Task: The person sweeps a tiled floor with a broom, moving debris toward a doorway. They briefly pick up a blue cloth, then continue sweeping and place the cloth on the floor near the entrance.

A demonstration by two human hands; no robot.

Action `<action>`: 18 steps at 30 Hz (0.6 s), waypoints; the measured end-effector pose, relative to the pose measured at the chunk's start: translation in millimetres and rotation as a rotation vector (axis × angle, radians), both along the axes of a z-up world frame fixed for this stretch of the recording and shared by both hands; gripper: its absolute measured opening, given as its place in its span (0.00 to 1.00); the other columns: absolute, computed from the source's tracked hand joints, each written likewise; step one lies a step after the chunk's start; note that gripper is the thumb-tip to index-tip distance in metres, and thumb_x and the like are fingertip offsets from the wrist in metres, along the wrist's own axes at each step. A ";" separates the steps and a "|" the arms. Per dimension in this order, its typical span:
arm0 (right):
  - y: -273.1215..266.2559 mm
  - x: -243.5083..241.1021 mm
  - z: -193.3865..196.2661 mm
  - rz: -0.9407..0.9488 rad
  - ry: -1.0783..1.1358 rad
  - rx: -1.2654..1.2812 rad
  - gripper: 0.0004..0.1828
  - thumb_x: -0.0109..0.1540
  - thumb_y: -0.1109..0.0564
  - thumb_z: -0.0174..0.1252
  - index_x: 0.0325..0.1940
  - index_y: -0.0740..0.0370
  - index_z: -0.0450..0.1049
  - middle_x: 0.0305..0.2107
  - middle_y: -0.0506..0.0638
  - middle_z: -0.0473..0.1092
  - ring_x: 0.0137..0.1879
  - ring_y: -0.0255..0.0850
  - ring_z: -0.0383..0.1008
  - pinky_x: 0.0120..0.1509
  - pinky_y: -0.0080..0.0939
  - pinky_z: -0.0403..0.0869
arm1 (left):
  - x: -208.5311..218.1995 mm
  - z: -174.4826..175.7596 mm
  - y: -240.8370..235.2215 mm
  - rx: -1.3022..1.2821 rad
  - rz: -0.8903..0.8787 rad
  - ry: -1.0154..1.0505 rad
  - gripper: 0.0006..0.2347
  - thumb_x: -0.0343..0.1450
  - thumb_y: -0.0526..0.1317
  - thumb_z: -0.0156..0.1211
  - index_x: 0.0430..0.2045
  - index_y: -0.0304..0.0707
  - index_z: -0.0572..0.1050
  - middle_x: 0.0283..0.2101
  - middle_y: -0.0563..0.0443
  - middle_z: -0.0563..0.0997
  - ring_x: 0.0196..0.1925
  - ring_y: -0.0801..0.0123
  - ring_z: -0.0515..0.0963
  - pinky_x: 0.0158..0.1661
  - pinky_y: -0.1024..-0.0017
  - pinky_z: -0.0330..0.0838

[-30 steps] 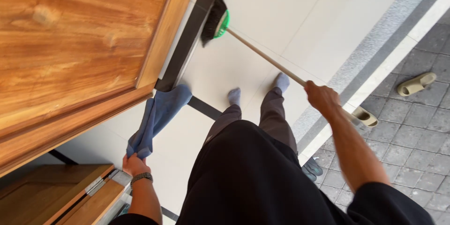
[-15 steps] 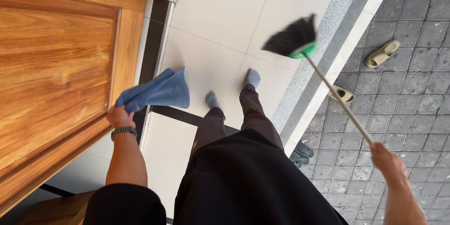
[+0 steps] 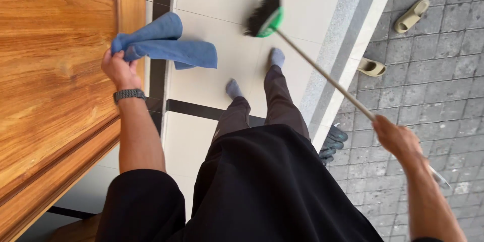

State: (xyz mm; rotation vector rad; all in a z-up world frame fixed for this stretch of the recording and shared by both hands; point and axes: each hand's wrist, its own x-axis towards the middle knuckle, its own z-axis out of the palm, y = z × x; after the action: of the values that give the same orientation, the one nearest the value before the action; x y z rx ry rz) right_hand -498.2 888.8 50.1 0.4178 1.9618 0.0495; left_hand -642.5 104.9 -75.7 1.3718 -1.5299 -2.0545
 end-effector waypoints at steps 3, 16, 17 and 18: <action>-132.5 -29.0 -54.0 0.135 -0.013 -0.129 0.20 0.72 0.41 0.37 0.63 0.45 0.67 0.17 0.47 0.67 0.16 0.34 0.58 0.17 0.35 0.61 | -12.7 13.3 -0.8 0.080 -0.015 0.133 0.17 0.71 0.26 0.46 0.53 0.31 0.74 0.52 0.38 0.80 0.51 0.54 0.84 0.50 0.58 0.83; 15.8 136.1 -47.0 -0.166 -0.070 0.167 0.23 0.76 0.39 0.34 0.55 0.48 0.72 0.26 0.50 0.71 0.23 0.35 0.64 0.24 0.39 0.69 | -47.5 5.8 27.8 0.218 -0.254 0.203 0.16 0.73 0.28 0.45 0.55 0.30 0.73 0.53 0.39 0.77 0.53 0.55 0.81 0.57 0.53 0.80; 25.2 137.3 -39.3 -0.170 -0.053 0.171 0.23 0.76 0.39 0.34 0.55 0.48 0.72 0.26 0.50 0.71 0.23 0.35 0.64 0.24 0.39 0.69 | -55.3 8.2 27.7 0.221 -0.258 0.220 0.16 0.73 0.28 0.45 0.55 0.30 0.73 0.53 0.39 0.77 0.53 0.55 0.81 0.57 0.53 0.80; 33.8 146.8 -29.1 -0.144 -0.022 0.278 0.25 0.76 0.37 0.33 0.58 0.46 0.73 0.31 0.52 0.75 0.31 0.40 0.70 0.33 0.45 0.72 | -55.5 9.8 27.5 0.242 -0.246 0.208 0.16 0.73 0.28 0.45 0.56 0.32 0.72 0.55 0.39 0.77 0.54 0.54 0.81 0.58 0.53 0.79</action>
State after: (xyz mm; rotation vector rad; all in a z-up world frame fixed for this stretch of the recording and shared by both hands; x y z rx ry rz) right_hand -351.3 922.6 21.0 0.7364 1.9033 0.2352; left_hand -698.0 132.4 -65.9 1.0409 -1.4601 -2.5130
